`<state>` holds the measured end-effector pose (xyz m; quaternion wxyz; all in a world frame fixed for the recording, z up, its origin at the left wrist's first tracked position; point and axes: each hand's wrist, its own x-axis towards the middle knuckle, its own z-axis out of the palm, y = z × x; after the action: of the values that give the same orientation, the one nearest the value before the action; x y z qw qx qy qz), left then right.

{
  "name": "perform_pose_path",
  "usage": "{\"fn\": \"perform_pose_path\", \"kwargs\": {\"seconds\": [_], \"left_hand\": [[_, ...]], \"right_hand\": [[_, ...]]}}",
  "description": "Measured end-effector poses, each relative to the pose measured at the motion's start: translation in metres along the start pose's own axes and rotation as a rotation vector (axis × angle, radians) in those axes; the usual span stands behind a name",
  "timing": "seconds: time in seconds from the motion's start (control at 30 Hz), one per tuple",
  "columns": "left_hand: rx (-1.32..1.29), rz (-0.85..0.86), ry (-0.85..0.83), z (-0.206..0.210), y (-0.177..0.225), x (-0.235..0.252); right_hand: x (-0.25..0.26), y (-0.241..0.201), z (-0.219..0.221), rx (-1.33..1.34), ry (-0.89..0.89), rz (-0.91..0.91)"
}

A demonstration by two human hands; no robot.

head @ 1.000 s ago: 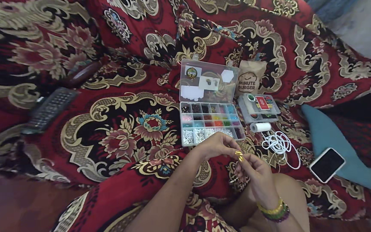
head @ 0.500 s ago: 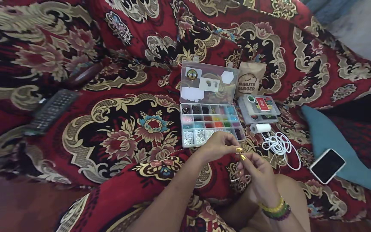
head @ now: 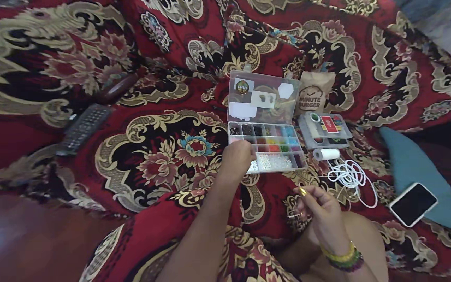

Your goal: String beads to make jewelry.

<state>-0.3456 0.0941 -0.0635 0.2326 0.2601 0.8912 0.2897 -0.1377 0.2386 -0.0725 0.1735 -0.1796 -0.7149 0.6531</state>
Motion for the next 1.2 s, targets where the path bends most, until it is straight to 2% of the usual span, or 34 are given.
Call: {"fn": "perform_pose_path", "kwargs": {"seconds": [0.07, 0.13, 0.53, 1.2], "left_hand": [[0.162, -0.08, -0.056, 0.006, 0.004, 0.003], [0.252, -0.089, -0.074, 0.013, 0.009, 0.004], [0.485, -0.138, -0.111, 0.032, 0.032, 0.005], [0.442, -0.109, -0.144, 0.038, 0.029, 0.011]], "right_hand": [[0.0, 0.0, 0.0, 0.002, -0.005, 0.0], [-0.001, -0.001, 0.0, 0.0, -0.01, 0.003], [-0.001, 0.001, -0.004, 0.03, -0.022, -0.006], [-0.001, 0.004, -0.003, 0.036, -0.02, -0.01]]}}
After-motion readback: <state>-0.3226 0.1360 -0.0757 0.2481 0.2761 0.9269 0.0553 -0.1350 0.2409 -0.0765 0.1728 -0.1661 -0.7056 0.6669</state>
